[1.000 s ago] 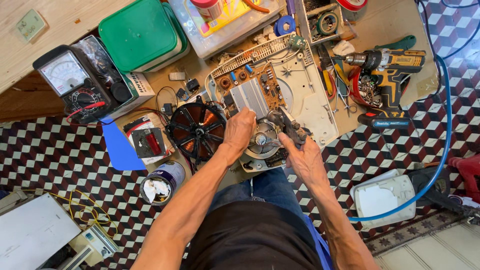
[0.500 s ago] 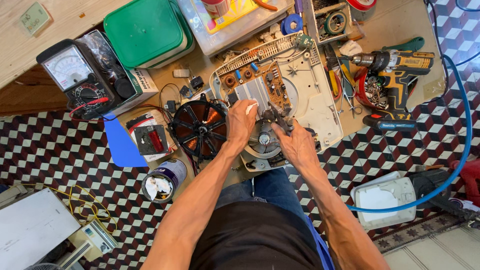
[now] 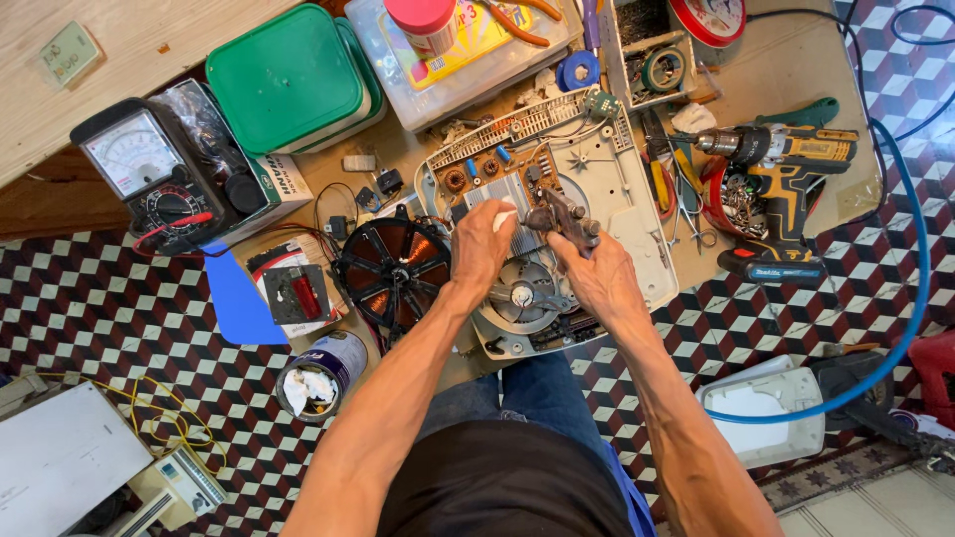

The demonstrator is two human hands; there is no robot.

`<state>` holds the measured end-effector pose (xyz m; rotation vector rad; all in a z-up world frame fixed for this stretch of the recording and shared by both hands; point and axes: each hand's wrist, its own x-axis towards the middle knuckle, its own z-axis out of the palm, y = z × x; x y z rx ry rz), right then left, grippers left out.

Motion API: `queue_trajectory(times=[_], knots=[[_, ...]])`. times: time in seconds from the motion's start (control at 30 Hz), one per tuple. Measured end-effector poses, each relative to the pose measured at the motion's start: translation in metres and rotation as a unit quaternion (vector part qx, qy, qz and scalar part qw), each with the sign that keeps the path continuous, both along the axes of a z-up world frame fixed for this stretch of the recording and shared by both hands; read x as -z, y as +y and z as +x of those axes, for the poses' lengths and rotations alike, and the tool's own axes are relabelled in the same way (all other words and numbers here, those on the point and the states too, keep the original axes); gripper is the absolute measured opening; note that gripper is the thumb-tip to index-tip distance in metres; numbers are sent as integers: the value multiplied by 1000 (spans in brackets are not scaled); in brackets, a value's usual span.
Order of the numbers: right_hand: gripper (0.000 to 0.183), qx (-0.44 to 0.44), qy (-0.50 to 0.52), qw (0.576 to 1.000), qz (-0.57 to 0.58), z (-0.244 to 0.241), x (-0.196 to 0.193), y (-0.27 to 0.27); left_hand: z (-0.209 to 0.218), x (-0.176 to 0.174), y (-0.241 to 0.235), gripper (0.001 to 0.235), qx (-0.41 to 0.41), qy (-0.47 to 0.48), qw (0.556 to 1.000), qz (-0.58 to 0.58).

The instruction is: The person disassembles an electronic device, removes a copper coil, and cleans internal components with a cloth and compressed air. They then reassemble parts and adjust small components with a screwdriver.

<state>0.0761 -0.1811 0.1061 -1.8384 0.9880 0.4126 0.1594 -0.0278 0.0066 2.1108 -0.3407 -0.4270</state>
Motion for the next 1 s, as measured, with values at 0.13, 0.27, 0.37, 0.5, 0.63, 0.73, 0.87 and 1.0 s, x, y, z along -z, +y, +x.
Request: queue_trajectory(times=[0.13, 0.27, 0.37, 0.5, 0.63, 0.73, 0.87, 1.0], knots=[[40, -18, -41, 999, -13, 8, 8, -4, 33, 12, -19, 17, -17, 1, 1000, -10], [39, -31, -96, 992, -77, 17, 16, -5, 36, 21, -21, 15, -7, -16, 1000, 2], [40, -23, -24, 997, -66, -2, 0, -15, 6, 15, -15, 14, -9, 164, 986, -15], [48, -45, 64, 994, 71, -5, -12, -26, -36, 0, 9, 16, 54, 41, 998, -17], [46, -77, 63, 987, 129, 22, -8, -13, -26, -6, 32, 14, -84, 65, 994, -11], [44, -137, 39, 989, 41, 40, -1, 4, -5, -6, 50, 15, -153, 58, 986, 5], [40, -66, -50, 991, 108, 71, 13, 20, 5, -6, 55, 14, -179, 27, 983, -2], [39, -141, -85, 986, 19, 97, 22, 24, 10, -7, 58, 15, -246, 83, 965, -35]])
